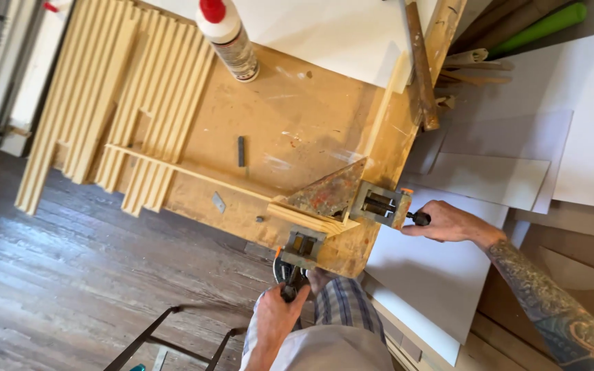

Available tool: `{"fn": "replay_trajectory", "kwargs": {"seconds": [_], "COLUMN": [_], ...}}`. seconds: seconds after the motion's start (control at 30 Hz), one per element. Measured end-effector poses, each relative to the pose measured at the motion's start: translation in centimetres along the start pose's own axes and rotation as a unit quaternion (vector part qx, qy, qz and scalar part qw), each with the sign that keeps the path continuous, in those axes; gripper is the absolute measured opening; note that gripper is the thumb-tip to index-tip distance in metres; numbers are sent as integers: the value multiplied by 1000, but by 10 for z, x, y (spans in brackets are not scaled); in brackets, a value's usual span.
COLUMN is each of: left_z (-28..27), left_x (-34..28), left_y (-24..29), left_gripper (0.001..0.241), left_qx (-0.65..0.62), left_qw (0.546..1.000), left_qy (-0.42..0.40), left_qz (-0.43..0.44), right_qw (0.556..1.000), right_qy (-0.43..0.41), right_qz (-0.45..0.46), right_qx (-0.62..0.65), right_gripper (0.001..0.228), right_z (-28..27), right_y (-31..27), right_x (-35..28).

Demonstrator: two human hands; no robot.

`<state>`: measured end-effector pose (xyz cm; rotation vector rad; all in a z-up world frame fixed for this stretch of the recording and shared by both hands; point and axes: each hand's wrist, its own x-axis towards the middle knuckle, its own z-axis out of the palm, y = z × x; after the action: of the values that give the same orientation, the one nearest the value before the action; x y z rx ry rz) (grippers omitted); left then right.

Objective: Assembling wooden frame components using glue and a corner clamp

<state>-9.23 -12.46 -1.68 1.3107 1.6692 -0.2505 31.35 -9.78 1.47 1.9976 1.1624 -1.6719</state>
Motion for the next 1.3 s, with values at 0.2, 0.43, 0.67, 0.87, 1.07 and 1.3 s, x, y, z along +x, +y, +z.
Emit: {"fn": "replay_trajectory", "kwargs": {"seconds": [0.2,0.43,0.67,0.87,1.07,1.3], "left_z": [21,40,-8,-15,-1,-2], "left_x": [28,54,36,15,-34,-29], "left_y": [-29,-55,-41,-37,-44,-61], "left_gripper": [43,35,53,112,39,39], "left_qx": [7,-61,-389,-195,-98,-219], "left_qw": [999,994,826,955,990,973], "left_qy": [42,-63,-406,-220,105,6], "left_qz": [-16,68,-50,51,-12,64], "right_qw": [978,900,886,940,869,855], "right_qy": [195,376,415,245,98,203], "right_qz": [42,57,49,63,-8,-110], "right_qx": [-66,-213,-202,228,486,464], "right_gripper": [39,37,29,65,68,22], "right_z": [34,68,79,27,51,76], "right_y": [-9,32,39,17,83,90], "right_x": [-2,31,35,-37,-7,-6]}}
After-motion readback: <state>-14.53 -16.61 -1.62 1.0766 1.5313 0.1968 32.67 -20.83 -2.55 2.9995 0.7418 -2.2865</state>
